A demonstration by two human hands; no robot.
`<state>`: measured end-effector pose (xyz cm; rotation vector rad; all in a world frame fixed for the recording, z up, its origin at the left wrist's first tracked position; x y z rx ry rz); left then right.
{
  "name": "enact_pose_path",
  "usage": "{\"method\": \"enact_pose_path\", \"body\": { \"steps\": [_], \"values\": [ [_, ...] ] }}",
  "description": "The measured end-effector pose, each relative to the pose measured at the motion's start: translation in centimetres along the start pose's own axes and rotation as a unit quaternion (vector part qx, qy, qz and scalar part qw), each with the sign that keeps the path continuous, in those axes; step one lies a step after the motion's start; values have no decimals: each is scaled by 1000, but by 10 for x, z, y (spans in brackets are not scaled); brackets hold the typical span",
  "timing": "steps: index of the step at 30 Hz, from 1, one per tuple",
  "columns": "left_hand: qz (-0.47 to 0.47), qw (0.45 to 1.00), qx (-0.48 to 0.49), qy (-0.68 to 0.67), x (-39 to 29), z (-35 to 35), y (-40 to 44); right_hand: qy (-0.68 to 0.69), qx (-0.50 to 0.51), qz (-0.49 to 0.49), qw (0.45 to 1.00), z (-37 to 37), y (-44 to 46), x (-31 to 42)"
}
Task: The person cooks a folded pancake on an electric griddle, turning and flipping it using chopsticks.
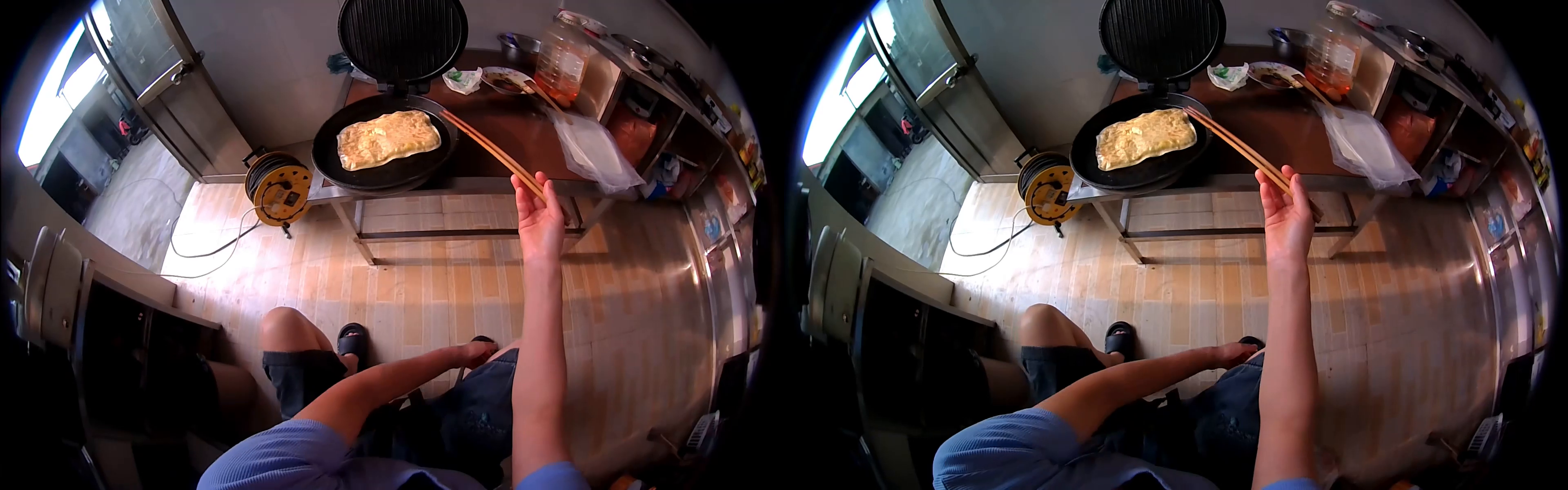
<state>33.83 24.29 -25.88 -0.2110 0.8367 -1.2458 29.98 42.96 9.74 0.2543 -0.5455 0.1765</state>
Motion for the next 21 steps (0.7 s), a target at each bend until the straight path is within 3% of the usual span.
{"method": "enact_pose_path", "body": {
  "steps": [1, 2, 4, 7, 10, 13, 16, 17, 20, 21],
  "values": [
    [32, 999, 23, 25, -31, 26, -36, -5, -2, 1, 1000, 1, 0, -2],
    [36, 989, 57, 131, -51, 33, -57, -10, -2, 1, 1000, 1, 0, -2],
    [35, 960, 30, 277, -88, 67, -114, -17, -3, 1, 1000, 3, 0, -5],
    [68, 921, 99, 369, -107, 115, -175, -24, -2, 11, 1000, 4, -1, -13],
    [136, 807, 61, 571, -116, 152, -225, -34, -2, 22, 999, 6, -1, -20],
    [258, 700, 40, 665, -94, 155, -223, -47, 7, 34, 998, 6, 0, -29],
    [365, 668, 16, 649, -72, 151, -219, -68, 14, 42, 997, 7, 2, -37],
    [313, 672, 9, 671, -63, 146, -212, -72, 14, 42, 996, 8, 3, -39],
    [300, 668, 10, 680, -63, 141, -211, -80, 6, 56, 995, 10, 3, -49],
    [334, 612, -25, 717, -69, 143, -216, -82, 3, 57, 995, 10, 3, -51]
  ]
}}
Point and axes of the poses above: each hand's wrist, its own y-axis towards the middle knuckle, its own z-axis out of the palm, x = y × z, the point moved 7 cm from there along y, towards the middle knuckle, and after that the axes turned 8 degrees about x, right-handed, at the moved point
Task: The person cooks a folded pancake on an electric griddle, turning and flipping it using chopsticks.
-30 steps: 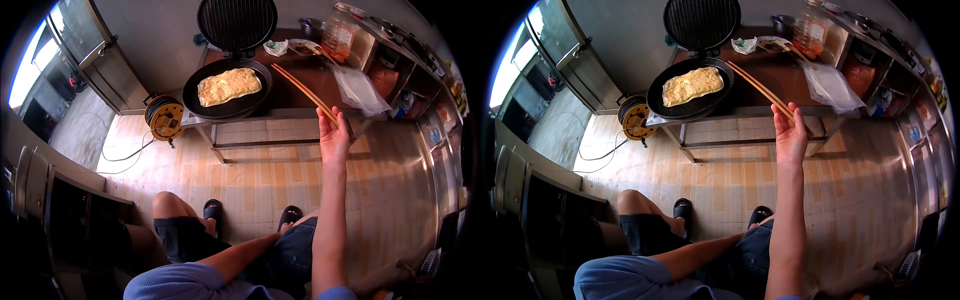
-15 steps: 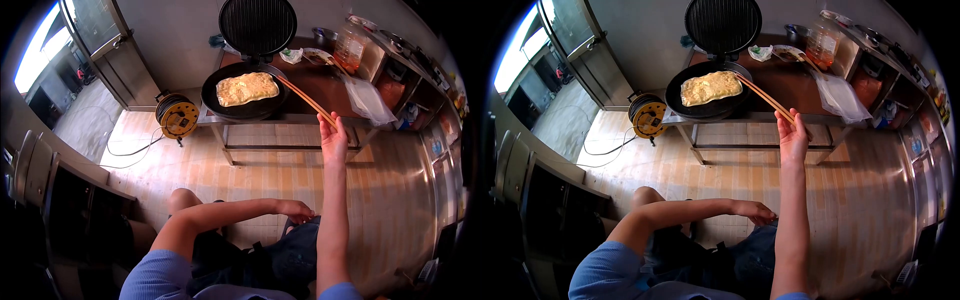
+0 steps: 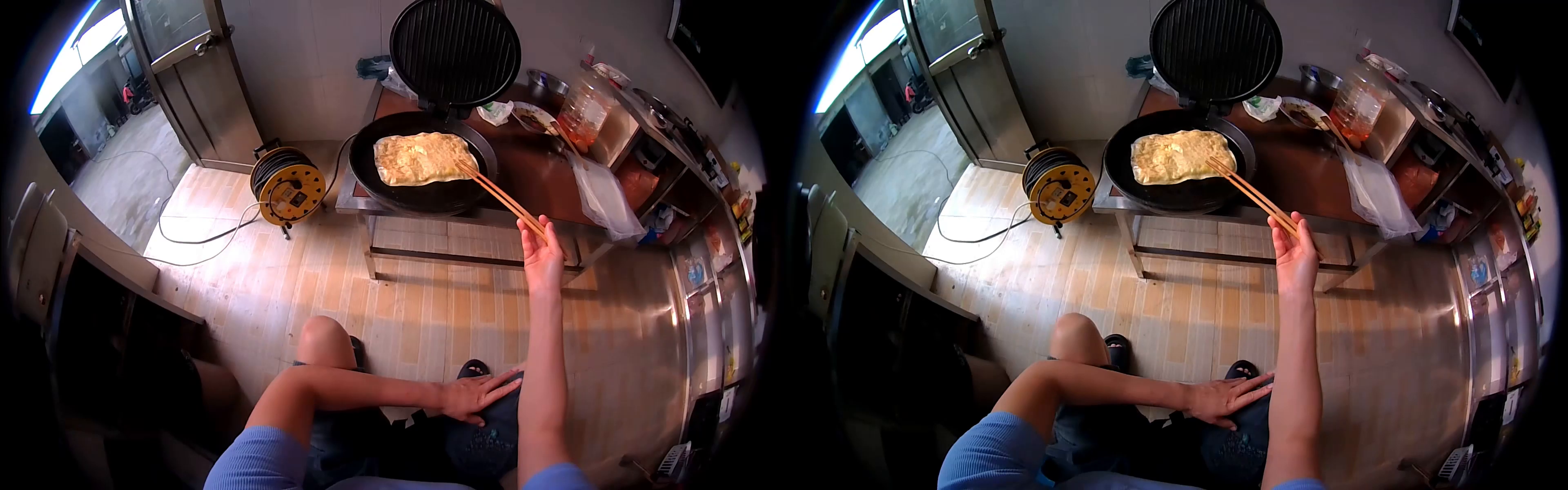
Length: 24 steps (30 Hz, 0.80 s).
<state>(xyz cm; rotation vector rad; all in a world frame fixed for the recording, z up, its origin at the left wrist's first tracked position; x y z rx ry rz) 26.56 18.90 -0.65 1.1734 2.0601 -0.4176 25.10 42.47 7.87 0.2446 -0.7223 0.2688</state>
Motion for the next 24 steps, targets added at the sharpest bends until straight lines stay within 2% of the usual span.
{"method": "enact_pose_path", "body": {
  "steps": [2, 7, 10, 14, 17, 24],
  "values": [
    [30, 987, -71, 141, -7, -10, -2, -2, 1, 3, 1000, 0, 0, -3],
    [73, 987, -60, 130, -8, -8, -1, -10, 8, -3, 1000, 10, 1, -6],
    [121, 984, -73, 111, -2, 4, -5, -181, -2, -67, 981, 24, -4, 5],
    [182, 969, -101, 131, 2, 19, -8, -304, 19, -90, 948, 49, -12, 12],
    [187, 973, -66, 116, 7, 21, -6, -306, 35, -71, 949, 45, -10, 5],
    [128, 979, -54, 151, 6, 26, -6, -279, -21, -53, 959, 27, -6, 6]
  ]
}}
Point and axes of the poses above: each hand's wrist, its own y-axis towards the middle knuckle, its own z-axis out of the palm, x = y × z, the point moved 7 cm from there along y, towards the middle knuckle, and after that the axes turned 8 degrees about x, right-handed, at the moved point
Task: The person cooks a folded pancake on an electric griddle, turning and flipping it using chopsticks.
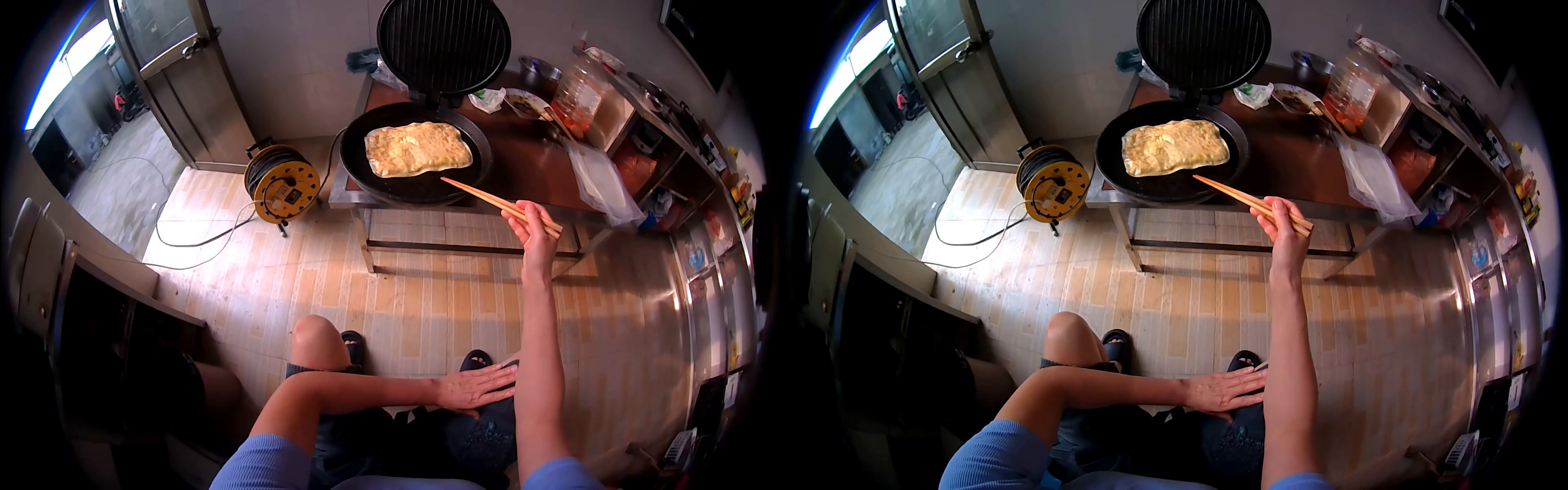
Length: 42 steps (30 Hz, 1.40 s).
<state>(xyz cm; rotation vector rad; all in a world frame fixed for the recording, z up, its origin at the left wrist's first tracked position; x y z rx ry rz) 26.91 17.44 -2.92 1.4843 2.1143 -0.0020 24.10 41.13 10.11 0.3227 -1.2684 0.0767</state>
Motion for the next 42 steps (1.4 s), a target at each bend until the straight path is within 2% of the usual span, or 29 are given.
{"method": "enact_pose_path", "body": {
  "steps": [12, 17, 42],
  "values": [
    [-1, 999, -32, -20, 0, -2, 1, 18, -1, 0, 1000, -3, 1, 0],
    [-32, 999, 3, 8, -1, -4, 1, 34, 8, 0, 999, -2, 4, -6],
    [-40, 998, 32, 25, 1, -1, 3, 16, 9, 5, 1000, -1, 0, -1]
  ]
}}
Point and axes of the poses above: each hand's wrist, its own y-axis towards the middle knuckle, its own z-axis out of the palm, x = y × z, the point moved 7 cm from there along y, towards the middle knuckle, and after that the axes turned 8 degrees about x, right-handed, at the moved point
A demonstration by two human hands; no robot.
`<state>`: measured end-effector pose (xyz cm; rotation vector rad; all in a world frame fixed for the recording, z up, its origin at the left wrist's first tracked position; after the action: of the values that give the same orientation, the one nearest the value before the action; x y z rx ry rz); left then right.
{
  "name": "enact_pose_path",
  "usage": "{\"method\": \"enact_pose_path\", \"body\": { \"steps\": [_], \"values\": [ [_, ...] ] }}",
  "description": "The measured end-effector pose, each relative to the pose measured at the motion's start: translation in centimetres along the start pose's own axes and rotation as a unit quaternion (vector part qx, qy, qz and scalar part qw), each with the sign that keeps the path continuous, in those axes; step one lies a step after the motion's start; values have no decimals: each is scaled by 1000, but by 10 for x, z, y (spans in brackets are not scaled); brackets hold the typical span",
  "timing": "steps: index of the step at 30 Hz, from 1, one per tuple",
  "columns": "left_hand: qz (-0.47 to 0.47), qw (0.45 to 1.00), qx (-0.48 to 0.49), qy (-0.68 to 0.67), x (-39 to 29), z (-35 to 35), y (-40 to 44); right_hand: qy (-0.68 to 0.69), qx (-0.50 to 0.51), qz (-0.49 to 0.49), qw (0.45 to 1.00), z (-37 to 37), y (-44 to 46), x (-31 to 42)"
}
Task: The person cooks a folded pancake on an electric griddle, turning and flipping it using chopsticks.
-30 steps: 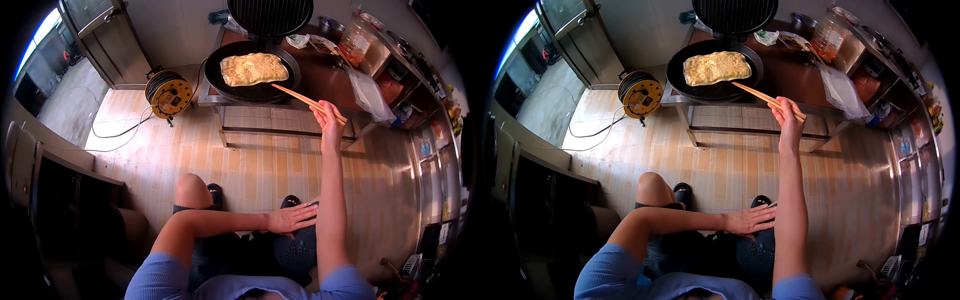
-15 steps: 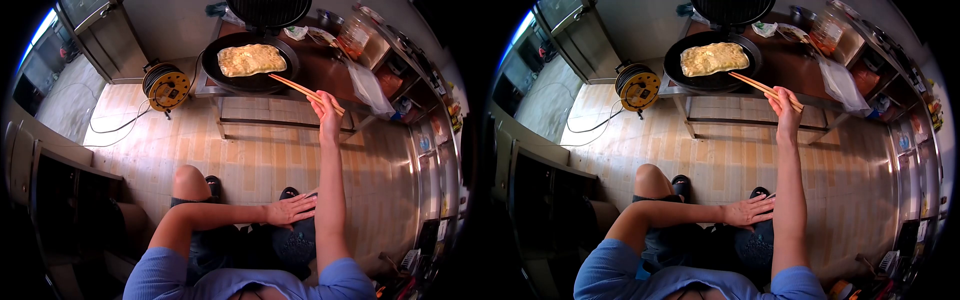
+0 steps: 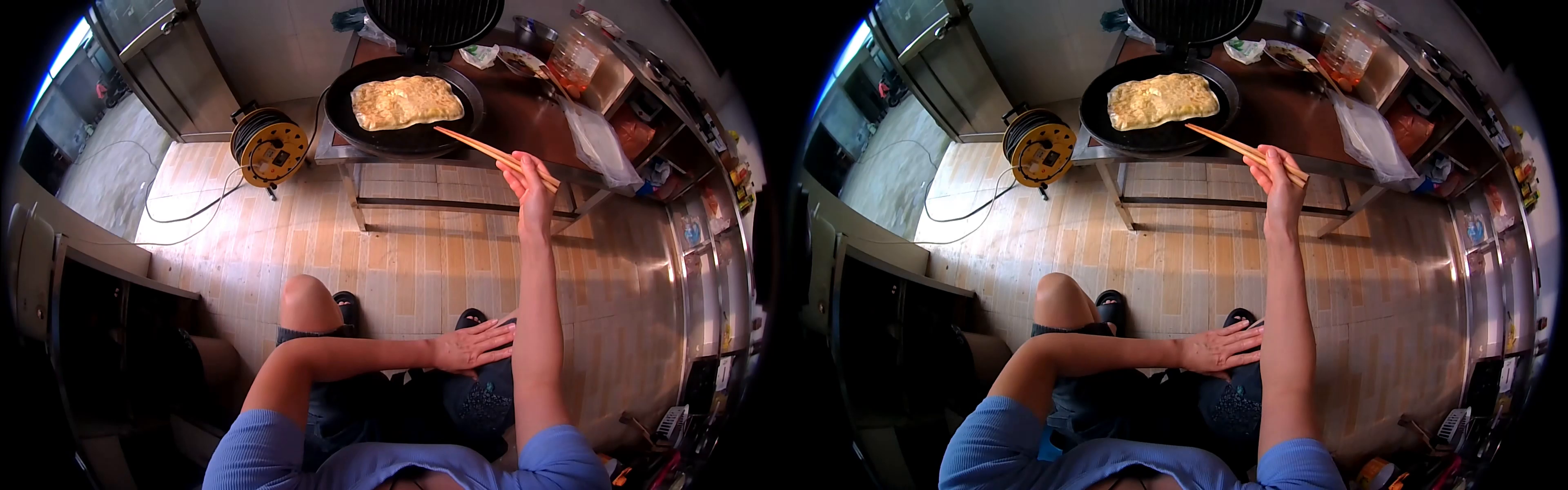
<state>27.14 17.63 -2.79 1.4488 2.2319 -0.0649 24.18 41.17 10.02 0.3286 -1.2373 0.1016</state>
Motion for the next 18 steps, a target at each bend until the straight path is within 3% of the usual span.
{"method": "enact_pose_path", "body": {
  "steps": [18],
  "values": [
    [4, 1000, -15, -4, -2, -6, 0, -5, -1, -6, 1000, 0, 0, 0]
  ]
}}
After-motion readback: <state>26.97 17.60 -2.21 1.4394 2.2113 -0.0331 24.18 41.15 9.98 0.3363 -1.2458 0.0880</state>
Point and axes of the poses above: each hand's wrist, its own y-axis towards the middle knuckle, its own z-axis out of the palm, x = y × z, the point moved 7 cm from there along y, towards the middle knuckle, and after that the axes turned 8 degrees about x, right-handed, at the moved point
